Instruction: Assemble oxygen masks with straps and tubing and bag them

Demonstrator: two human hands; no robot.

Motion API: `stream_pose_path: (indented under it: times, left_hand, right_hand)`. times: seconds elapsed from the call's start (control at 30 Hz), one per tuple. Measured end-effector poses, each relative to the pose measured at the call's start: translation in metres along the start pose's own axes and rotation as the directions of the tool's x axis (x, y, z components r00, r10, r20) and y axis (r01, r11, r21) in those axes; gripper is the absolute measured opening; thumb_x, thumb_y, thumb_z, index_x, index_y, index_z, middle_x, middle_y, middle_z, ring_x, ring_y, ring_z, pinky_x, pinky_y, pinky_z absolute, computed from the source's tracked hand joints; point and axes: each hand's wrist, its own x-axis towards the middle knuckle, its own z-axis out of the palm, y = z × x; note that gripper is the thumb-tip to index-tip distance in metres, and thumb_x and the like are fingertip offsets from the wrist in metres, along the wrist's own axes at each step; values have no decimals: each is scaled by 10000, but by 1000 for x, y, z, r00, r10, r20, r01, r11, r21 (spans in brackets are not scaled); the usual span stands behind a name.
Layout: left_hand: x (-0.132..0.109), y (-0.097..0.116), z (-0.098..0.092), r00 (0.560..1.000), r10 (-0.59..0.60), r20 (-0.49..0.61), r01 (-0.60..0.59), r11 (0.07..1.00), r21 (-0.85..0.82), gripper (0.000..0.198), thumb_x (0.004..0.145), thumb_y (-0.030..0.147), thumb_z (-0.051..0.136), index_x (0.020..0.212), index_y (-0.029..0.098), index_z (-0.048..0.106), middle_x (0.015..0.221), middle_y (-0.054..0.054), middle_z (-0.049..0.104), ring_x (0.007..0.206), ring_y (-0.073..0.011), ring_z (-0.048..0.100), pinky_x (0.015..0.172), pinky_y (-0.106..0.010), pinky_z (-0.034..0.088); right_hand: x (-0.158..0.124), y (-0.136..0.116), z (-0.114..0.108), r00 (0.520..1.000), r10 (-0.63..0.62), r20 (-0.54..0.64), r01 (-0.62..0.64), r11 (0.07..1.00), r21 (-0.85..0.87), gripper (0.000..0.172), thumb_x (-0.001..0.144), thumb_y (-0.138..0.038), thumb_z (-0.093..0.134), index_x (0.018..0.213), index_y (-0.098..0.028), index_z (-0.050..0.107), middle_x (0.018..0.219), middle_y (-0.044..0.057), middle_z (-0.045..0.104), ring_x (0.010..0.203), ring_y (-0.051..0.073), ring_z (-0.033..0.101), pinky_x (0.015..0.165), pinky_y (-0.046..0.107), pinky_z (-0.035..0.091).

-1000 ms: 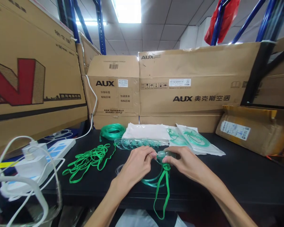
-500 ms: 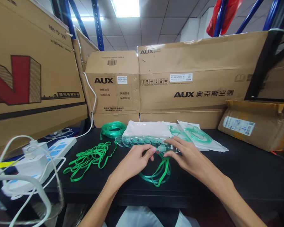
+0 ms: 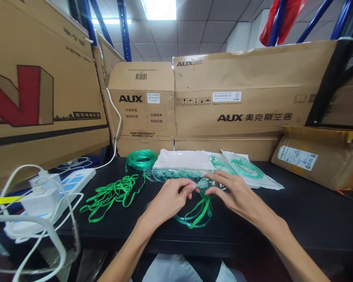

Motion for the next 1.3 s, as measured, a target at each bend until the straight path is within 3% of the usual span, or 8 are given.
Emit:
stream_pose_path:
  times: [0.27, 0.4, 0.53, 0.63, 0.87, 1.1, 1.3]
  left_hand:
    - [2, 1, 3, 998, 26, -55, -21, 996, 90, 276, 998, 177, 501, 896, 210, 756, 808, 7, 706, 797, -169, 641, 773, -267, 416]
    - [3, 0, 5, 995, 68, -70, -59, 990, 129, 280, 1002, 162, 496, 860, 203, 734, 806, 5, 690, 802, -168, 632, 772, -270, 411]
    - [4, -2, 7, 990, 106, -90, -90, 981, 170, 277, 986, 110, 495, 832, 193, 709, 798, 12, 675, 796, -155, 622, 773, -262, 408]
    - [3, -2, 8, 988, 117, -99, -96, 976, 195, 265, 961, 65, 509, 865, 192, 720, 810, 14, 679, 807, -151, 626, 778, -256, 410]
    - [3, -4, 13, 987, 143, -76, -124, 969, 213, 266, 1016, 120, 499, 897, 187, 727, 817, 7, 673, 815, -157, 631, 784, -263, 422]
    - [4, -2, 12, 988, 146, -52, -136, 977, 162, 239, 1050, 295, 551, 1154, 224, 754, 1064, -20, 737, 993, -184, 678, 891, -280, 465]
    - [4, -8, 13, 985, 147, -92, -127, 972, 197, 188, 1030, 245, 586, 1112, 231, 755, 1103, -6, 764, 1052, -198, 695, 956, -310, 471]
  right_hand:
    - [2, -12, -2, 990, 133, 48, -138, 980, 143, 172, 995, -360, 621, 1053, -265, 751, 1136, 36, 751, 1071, 263, 672, 944, 374, 464]
    - [5, -17, -5, 975, 206, 82, -218, 958, 184, 213, 981, -409, 627, 985, -227, 738, 965, 21, 760, 867, 233, 654, 801, 336, 447]
    - [8, -18, -3, 958, 255, 131, -277, 941, 195, 295, 980, -443, 595, 821, -211, 684, 732, -20, 623, 656, 169, 485, 627, 304, 354]
    - [8, -17, -1, 939, 290, 184, -329, 911, 247, 398, 975, -507, 576, 720, -203, 610, 650, -44, 458, 610, 141, 360, 572, 295, 271]
    - [6, -7, -2, 884, 321, 340, -437, 826, 357, 455, 978, -579, 543, 729, -199, 567, 572, -62, 429, 564, 133, 407, 562, 294, 285]
    - [3, -1, -9, 885, 355, 301, -442, 844, 304, 445, 942, -595, 599, 746, -196, 589, 647, -54, 429, 617, 135, 400, 584, 292, 285]
    - [4, -8, -6, 886, 396, 241, -451, 857, 248, 460, 910, -613, 633, 747, -183, 638, 679, -30, 536, 675, 152, 429, 620, 289, 315]
